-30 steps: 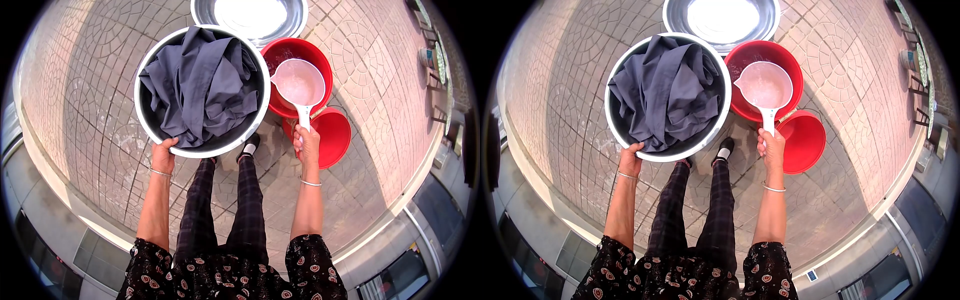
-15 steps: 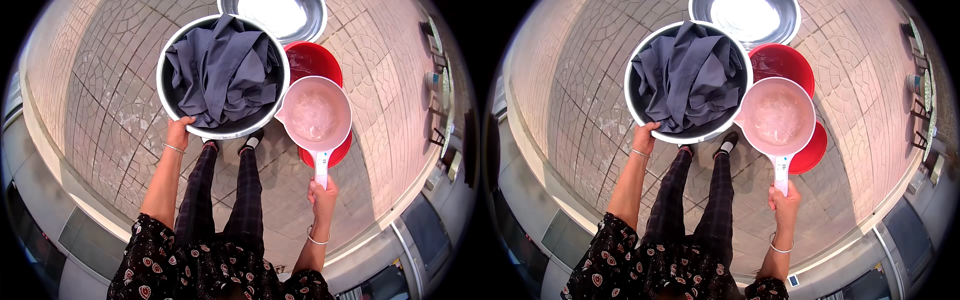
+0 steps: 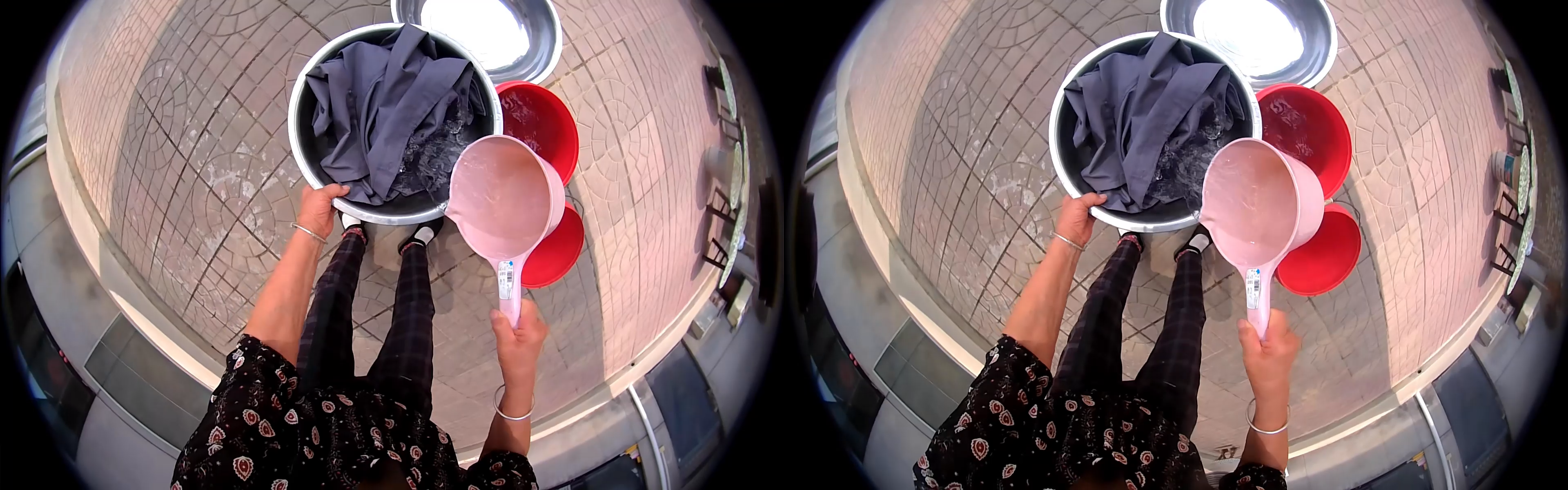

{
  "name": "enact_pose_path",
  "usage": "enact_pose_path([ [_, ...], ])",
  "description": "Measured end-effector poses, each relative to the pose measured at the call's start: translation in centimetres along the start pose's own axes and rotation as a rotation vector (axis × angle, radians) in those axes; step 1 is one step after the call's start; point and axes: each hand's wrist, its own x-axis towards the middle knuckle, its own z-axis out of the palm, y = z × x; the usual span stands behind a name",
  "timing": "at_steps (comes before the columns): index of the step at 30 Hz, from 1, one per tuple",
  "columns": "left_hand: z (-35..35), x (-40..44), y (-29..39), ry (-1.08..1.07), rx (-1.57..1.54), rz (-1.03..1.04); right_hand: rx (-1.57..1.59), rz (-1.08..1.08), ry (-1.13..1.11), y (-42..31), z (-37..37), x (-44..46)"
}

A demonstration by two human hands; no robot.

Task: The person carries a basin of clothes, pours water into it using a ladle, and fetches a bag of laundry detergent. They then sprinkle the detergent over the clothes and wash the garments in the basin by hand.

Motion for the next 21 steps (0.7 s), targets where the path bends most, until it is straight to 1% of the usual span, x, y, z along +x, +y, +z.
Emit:
enact_pose_path([
  [1,-1.3,-1.1,-0.9,-0.003,-0.004,-0.005,-0.015,-0.005,-0.004,0.2,0.5,-1.9],
  [3,-1.2,-1.0,-0.9,0.001,0.012,0.022,-0.047,-0.012,-0.006,0.1,1.0,-1.8],
  [6,-0.9,-1.0,-0.9,-0.006,0.003,0.041,-0.206,-0.074,-0.022,0.4,1.6,-1.8],
  [9,-1.5,-1.4,-1.4,-0.012,-0.007,0.044,-0.373,-0.205,-0.019,-0.3,2.2,-2.0],
  [12,-1.2,-1.0,-0.9,-0.005,-0.006,0.036,-0.475,-0.344,-0.007,-1.2,2.0,-0.5],
  [16,-0.7,-1.3,-1.0,0.006,-0.041,0.088,-0.566,-0.474,0.008,-0.8,2.2,-0.4],
  [21,-0.2,-1.0,-0.7,0.016,-0.04,0.08,-0.642,-0.64,0.03,-0.4,2.6,1.2],
])
